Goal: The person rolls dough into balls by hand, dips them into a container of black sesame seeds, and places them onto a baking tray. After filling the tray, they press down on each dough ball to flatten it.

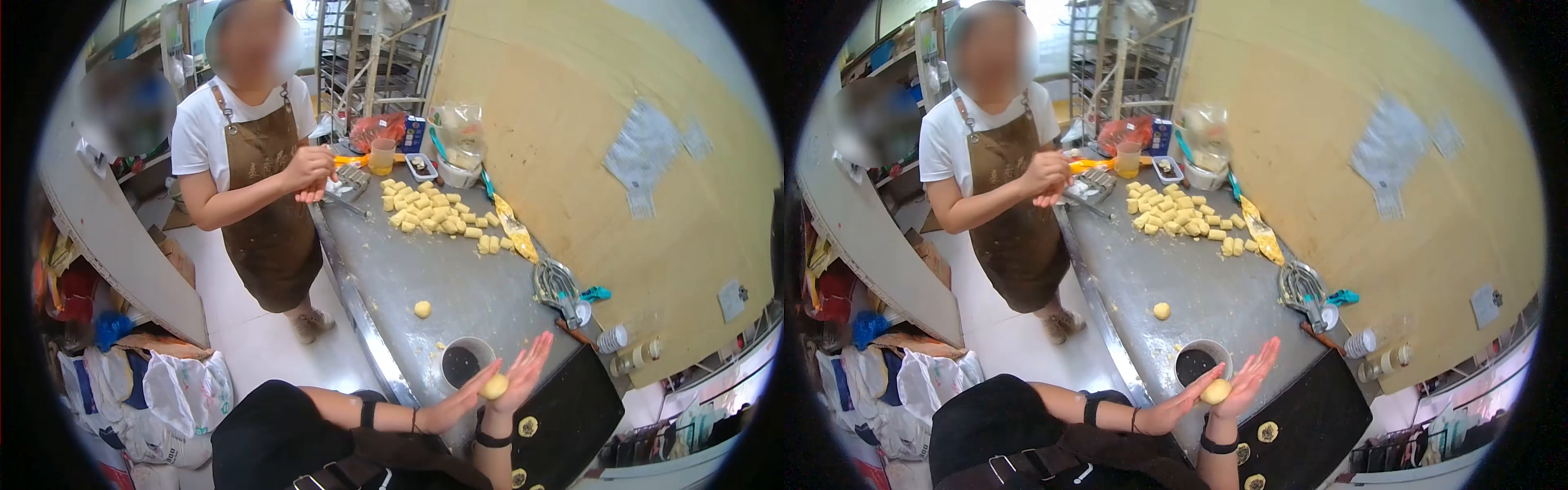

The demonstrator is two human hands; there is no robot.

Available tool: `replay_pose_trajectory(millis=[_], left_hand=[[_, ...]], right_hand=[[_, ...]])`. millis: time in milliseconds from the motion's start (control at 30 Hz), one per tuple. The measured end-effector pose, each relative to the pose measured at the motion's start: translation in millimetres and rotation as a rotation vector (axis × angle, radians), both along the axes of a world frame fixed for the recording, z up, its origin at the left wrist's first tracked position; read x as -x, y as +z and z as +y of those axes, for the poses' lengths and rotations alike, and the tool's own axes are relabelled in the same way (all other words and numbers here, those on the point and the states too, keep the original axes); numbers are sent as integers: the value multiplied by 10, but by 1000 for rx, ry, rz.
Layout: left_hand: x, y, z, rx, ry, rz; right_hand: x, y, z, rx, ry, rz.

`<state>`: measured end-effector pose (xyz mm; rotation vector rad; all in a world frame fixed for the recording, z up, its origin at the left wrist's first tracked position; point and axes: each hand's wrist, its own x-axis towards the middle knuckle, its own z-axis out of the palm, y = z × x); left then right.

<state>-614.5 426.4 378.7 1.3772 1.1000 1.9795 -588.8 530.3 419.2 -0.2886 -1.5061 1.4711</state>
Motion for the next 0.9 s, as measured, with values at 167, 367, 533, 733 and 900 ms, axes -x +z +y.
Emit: replay_pose_trajectory(millis=[167, 367, 533, 733, 900], left_hand=[[606, 363, 98, 14, -21, -577], [671, -191, 111, 322, -286, -473], [858, -381, 72, 667, -466, -848], [1244, -245, -52, 709, -454, -718], [1495, -454, 213, 642, -181, -85]], right_hand=[[-38, -347, -587, -381, 159, -178], [314, -29, -247, -445, -125, -169], [304, -94, -21, -505, -43, -437], [-79, -604, 120, -105, -158, -423], [-601, -683, 212, 151, -311, -354]])
